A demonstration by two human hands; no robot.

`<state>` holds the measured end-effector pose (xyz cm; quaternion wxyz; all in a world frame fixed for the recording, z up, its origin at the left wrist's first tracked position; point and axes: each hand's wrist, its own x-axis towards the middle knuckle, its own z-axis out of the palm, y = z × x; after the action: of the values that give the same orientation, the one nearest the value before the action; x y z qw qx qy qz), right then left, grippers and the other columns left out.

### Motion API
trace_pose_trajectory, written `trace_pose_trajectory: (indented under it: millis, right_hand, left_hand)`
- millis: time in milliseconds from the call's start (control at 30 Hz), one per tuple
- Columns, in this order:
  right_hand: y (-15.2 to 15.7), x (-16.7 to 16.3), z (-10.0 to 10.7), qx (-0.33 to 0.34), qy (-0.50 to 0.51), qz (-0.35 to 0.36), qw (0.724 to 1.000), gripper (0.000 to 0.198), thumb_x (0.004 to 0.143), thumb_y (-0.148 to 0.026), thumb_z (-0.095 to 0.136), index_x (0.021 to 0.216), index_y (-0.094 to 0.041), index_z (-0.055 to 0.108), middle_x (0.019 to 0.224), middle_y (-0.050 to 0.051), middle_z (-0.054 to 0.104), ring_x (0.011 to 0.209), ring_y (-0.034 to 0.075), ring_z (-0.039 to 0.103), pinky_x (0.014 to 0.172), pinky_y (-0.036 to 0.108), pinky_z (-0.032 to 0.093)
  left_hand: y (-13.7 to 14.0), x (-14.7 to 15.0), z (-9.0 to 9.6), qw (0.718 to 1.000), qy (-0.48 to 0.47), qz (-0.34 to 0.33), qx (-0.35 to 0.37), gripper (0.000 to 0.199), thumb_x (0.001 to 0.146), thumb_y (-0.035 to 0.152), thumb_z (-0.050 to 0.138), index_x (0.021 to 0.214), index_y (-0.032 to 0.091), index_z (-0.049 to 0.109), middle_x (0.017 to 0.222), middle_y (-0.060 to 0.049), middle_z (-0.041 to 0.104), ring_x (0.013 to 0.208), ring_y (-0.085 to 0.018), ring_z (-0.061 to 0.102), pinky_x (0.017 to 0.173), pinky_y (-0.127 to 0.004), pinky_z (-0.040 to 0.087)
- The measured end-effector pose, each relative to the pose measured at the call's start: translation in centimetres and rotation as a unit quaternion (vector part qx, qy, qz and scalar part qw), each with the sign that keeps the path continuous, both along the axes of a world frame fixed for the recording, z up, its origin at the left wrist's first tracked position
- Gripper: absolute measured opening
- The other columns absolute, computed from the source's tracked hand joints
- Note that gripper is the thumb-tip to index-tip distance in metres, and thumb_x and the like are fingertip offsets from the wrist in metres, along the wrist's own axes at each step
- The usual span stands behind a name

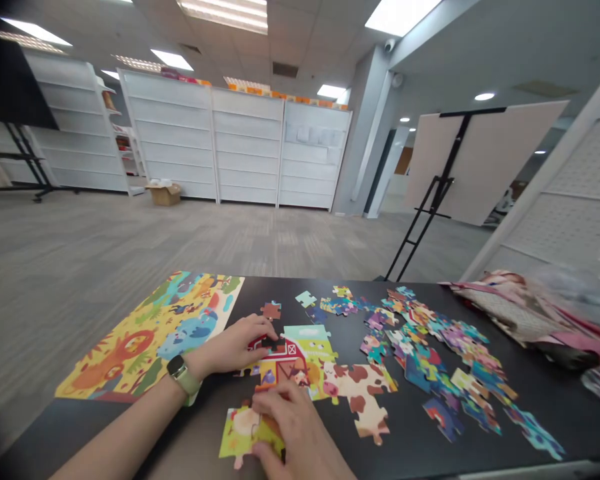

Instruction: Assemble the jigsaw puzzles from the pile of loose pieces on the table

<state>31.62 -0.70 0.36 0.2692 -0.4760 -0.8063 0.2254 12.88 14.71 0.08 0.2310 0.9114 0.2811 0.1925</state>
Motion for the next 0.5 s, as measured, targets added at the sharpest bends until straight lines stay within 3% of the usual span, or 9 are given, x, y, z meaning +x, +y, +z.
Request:
trace_pose_trajectory:
  millis: [100,200,300,367,433,500]
  right_hand:
    - [0.0,-0.6,0.1,0.003,-0.035,-0.011,0.999,0.042,0.073,-0.009,0.065,0.113,-0.024,0.067,0.118,0.006,0.07,0.118,0.024,0.06,0.102,0.035,0.051]
    - [0.0,-1.1,0.7,0.041,-0.083,-0.01,0.996,0.045,0.073,-0.011,0.064,0.116,-0.024,0.067,0.121,0.007,0.07,0.125,0.028,0.056,0.106,0.042,0.049]
    - [0.0,-0.1,1.4,0.128,-0.064,0.008,0.99,0.04,0.081,-0.01,0.056,0.117,-0.024,0.066,0.122,0.006,0.071,0.122,0.025,0.06,0.107,0.043,0.048]
    - [-0.1,2.1,1.6,0.191,-0.016,-0.034,0.981,0.034,0.089,-0.01,0.049,0.115,-0.025,0.066,0.122,0.007,0.072,0.117,0.022,0.064,0.104,0.04,0.052]
    - [-0.6,5.3,1.1,0.235,0.031,-0.115,0.965,0.026,0.094,-0.014,0.048,0.107,-0.025,0.067,0.114,0.007,0.074,0.109,0.022,0.068,0.097,0.037,0.056]
    - [-1.5,9.0,0.1,0.248,0.059,-0.182,0.95,0.018,0.094,-0.019,0.052,0.1,-0.026,0.068,0.104,0.005,0.076,0.101,0.022,0.071,0.089,0.032,0.059]
  left_hand:
    - [0.0,0.0,0.6,1.0,-0.022,-0.007,-0.001,0.026,0.086,0.015,0.069,0.11,0.025,0.067,0.115,-0.004,0.065,0.114,-0.025,0.056,0.101,-0.039,0.046]
    - [-0.8,-0.2,2.7,0.998,-0.059,-0.008,0.004,0.021,0.091,0.018,0.065,0.111,0.026,0.066,0.122,-0.004,0.063,0.121,-0.023,0.053,0.107,-0.037,0.043]
    - [-3.7,-1.0,5.6,0.994,-0.106,0.022,0.003,0.021,0.099,0.026,0.057,0.119,0.028,0.062,0.129,-0.003,0.061,0.126,-0.022,0.051,0.111,-0.038,0.041]
    - [-6.7,-1.9,6.5,0.99,-0.122,0.065,-0.018,0.021,0.101,0.031,0.053,0.121,0.031,0.06,0.127,-0.001,0.063,0.122,-0.022,0.055,0.108,-0.038,0.045]
    - [-9.9,-2.8,5.6,0.993,-0.078,0.085,-0.03,0.022,0.1,0.032,0.052,0.121,0.036,0.06,0.127,0.0,0.063,0.12,-0.022,0.057,0.104,-0.037,0.05]
    - [-12.4,-3.6,2.8,0.996,-0.034,0.083,-0.006,0.029,0.094,0.027,0.057,0.121,0.038,0.06,0.126,-0.001,0.065,0.114,-0.023,0.061,0.097,-0.035,0.055]
